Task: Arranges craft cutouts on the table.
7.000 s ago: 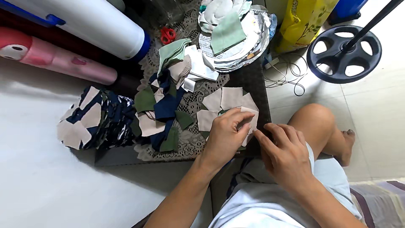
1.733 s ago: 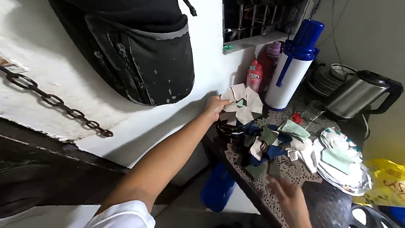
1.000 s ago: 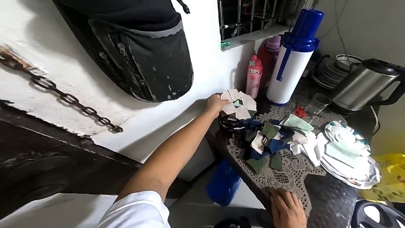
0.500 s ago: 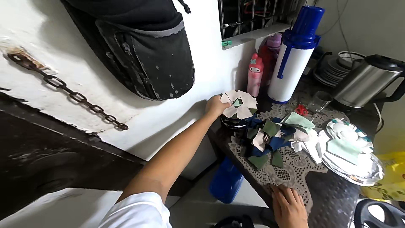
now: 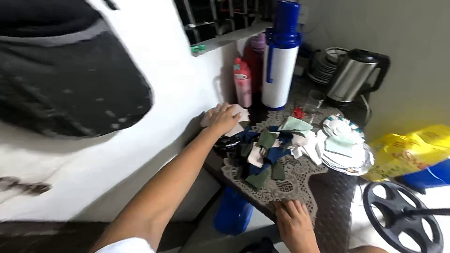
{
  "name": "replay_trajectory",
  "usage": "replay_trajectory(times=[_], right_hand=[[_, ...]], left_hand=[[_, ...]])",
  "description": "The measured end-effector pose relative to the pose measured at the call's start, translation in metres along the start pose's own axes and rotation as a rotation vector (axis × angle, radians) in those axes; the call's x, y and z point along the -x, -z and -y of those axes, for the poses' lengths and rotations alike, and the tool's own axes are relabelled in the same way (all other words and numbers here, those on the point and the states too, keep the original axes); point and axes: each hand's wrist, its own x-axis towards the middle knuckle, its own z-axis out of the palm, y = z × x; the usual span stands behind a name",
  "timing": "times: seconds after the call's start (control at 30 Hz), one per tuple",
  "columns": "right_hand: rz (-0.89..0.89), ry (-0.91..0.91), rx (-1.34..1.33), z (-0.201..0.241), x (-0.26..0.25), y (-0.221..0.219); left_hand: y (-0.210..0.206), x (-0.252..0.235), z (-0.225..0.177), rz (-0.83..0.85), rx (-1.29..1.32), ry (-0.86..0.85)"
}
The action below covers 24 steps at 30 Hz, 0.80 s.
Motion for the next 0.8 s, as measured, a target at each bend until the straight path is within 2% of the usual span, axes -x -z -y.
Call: replay_trajectory(times=[0.1,0.2,0.3,0.33,0.4,0.5,0.6,0.7,0.8], right_hand=[[0.004,-0.006,-0.006,0.001,-0.001,0.000],[0.001,-0.017,-0.039,0.001,-0.001,-0.001],[0.011,-0.045,-0.096,0.001,-0.002,0.000],[0.015,-0.055,-0.116,0.001,-0.002,0.000],[0.014,-0.070,-0.145,0.001,-0.002,0.000],[0.011,-0.084,-0.161,0.002,-0.002,0.000],[0.022,-0.069,-0.151,0.002,0.000,0.000],[0.030,-0.057,-0.141,0.002,0.001,-0.001],[0.036,-0.060,-0.155,0.002,0.002,-0.002]], left_hand=[[-0.008,0.001,0.002,0.018,-0.002,0.031],[-0.004,0.004,-0.003,-0.061,0.016,0.017],[-0.002,0.009,-0.026,-0.296,0.047,-0.182],[-0.002,0.012,-0.041,-0.323,0.076,-0.273],[-0.014,0.017,-0.079,-0.247,0.154,-0.455],[-0.047,0.029,-0.150,0.035,0.196,-0.718],[-0.079,0.036,-0.215,0.223,0.193,-0.961],[-0.099,0.034,-0.265,0.286,0.142,-1.088],[-0.106,0.029,-0.297,0.341,0.031,-1.123]])
